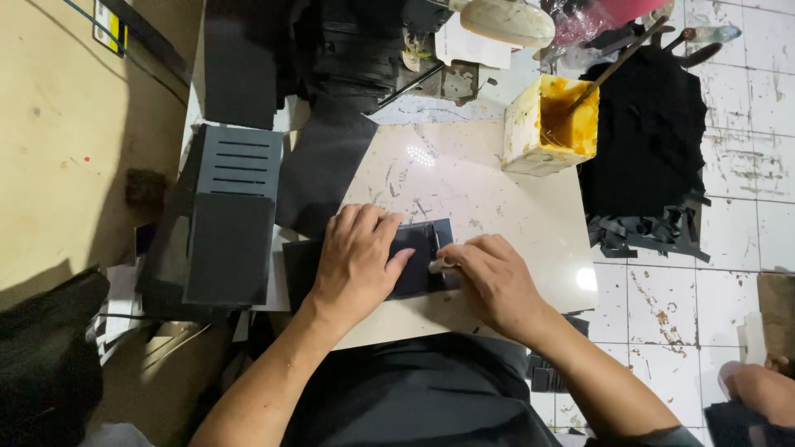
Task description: The person places a slotted black board on the work table, brushes yellow glue from a container onto it, and folds a black fabric piece over the glued edge, pressing it down. They repeat this gluing and folding cycle on successive components and set finished pieces aside.
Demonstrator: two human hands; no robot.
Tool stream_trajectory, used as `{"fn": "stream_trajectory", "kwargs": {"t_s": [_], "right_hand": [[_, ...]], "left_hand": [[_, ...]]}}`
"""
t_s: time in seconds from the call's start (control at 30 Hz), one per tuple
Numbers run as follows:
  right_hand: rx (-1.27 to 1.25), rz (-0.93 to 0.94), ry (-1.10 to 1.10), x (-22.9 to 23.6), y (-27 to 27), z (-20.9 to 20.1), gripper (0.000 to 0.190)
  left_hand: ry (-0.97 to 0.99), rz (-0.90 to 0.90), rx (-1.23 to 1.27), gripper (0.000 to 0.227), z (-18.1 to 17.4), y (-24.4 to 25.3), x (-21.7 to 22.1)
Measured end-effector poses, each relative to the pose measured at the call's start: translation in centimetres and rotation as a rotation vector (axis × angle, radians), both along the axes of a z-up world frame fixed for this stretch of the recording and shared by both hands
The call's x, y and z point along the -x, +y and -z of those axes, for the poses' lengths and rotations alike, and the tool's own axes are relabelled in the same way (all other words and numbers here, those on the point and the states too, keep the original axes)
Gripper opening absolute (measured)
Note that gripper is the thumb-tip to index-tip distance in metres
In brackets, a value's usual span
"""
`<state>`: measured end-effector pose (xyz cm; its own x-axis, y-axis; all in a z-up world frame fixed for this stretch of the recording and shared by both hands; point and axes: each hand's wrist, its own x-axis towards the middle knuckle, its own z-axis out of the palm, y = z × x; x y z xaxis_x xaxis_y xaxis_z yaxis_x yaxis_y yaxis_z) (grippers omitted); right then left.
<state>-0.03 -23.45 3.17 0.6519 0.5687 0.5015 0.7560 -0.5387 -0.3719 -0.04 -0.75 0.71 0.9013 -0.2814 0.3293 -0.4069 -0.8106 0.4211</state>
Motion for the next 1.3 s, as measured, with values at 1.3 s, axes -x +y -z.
{"fn": "stream_trajectory", "kwargs": {"t_s": [1.3], "right_hand": [[-0.024,0.410,0.477,-11.6,-10.3,-10.2,0.026]], "left_hand": [[-0.026,-0.063,0.339,0.058,-0.9,1.1,-1.5]]}}
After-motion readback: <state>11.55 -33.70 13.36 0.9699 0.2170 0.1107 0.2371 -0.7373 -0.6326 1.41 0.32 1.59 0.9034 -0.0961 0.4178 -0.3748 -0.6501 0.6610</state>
